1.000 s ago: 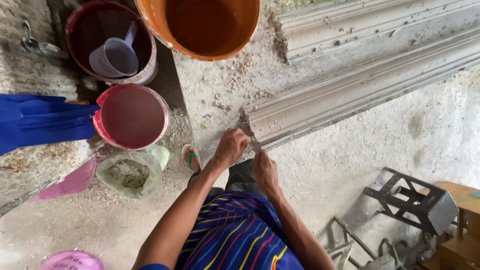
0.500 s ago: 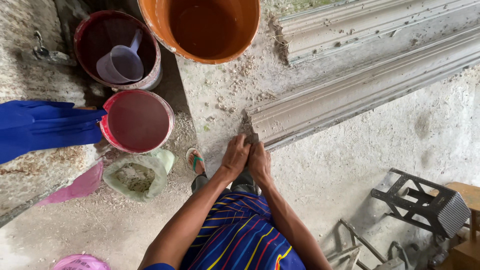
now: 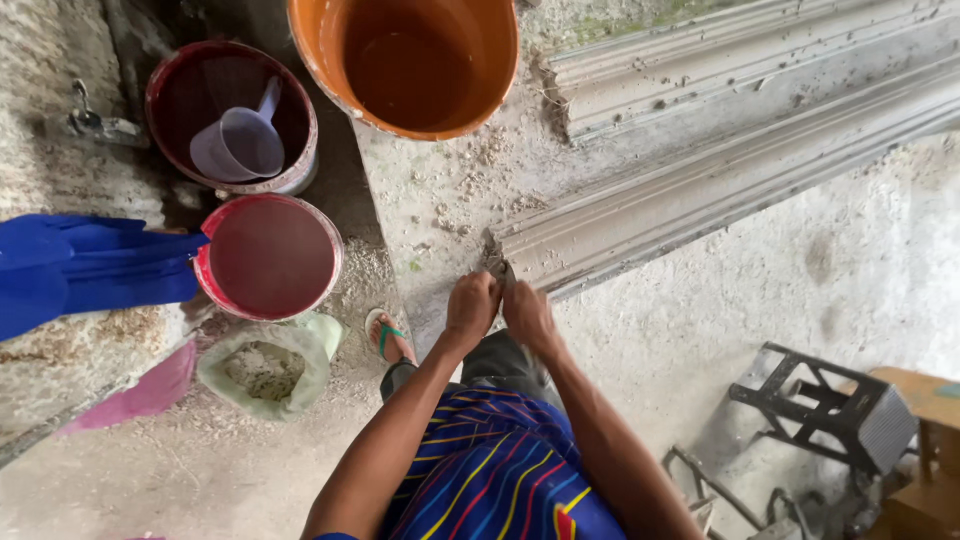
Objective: The person cleans architectural molding by pouring liquid from a bucket over the pieces and then using a scraper to remove excess material and refine the edges.
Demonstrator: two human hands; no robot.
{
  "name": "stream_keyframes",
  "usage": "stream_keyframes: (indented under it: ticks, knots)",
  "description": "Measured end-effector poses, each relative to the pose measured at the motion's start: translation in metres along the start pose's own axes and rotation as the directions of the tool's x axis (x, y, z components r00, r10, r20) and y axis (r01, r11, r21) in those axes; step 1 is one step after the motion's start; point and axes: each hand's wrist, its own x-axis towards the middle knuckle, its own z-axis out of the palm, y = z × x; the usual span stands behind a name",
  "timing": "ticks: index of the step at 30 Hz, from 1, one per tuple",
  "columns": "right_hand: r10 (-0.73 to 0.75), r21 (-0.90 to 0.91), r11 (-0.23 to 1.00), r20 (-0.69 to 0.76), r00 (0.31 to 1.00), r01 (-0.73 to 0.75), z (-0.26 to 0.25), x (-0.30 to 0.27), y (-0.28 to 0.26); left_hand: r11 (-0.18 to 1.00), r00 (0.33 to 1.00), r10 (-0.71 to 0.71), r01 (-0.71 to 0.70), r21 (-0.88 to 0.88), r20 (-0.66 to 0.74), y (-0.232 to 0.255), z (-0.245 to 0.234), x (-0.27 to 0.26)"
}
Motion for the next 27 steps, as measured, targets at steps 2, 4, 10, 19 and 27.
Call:
stream_keyframes:
  ticks: [2,4,10,19,27]
  knots:
    - [0.021,0.215,0.976,-0.277,0.961,0.04,-0.007,-0.063,-0.02,0.965,0.974,-0.224,0.219,-0.144,-0.024,0.003,-0.002,0.002]
    - [0.031,0.216,0.976,-0.279,0.96,0.031,-0.002,-0.055,-0.02,0.964,0.974,-0.22,0.21,-0.166,-0.045,0.005,-0.011,0.01]
    - [0.069,0.155,0.987,-0.182,0.981,-0.04,-0.007,-0.022,-0.038,0.946,0.982,-0.186,0.183,-0.269,0.016,-0.007,-0.021,0.02]
    - [0.05,0.446,0.895,-0.163,0.985,0.028,-0.069,-0.066,-0.034,0.967,0.996,0.023,-0.002,-0.256,0.081,0.008,0.001,-0.002]
    - [0.029,0.144,0.989,-0.057,0.998,-0.021,-0.038,-0.015,-0.034,0.994,0.983,-0.039,0.056,-0.095,0.177,0.006,0.007,-0.004]
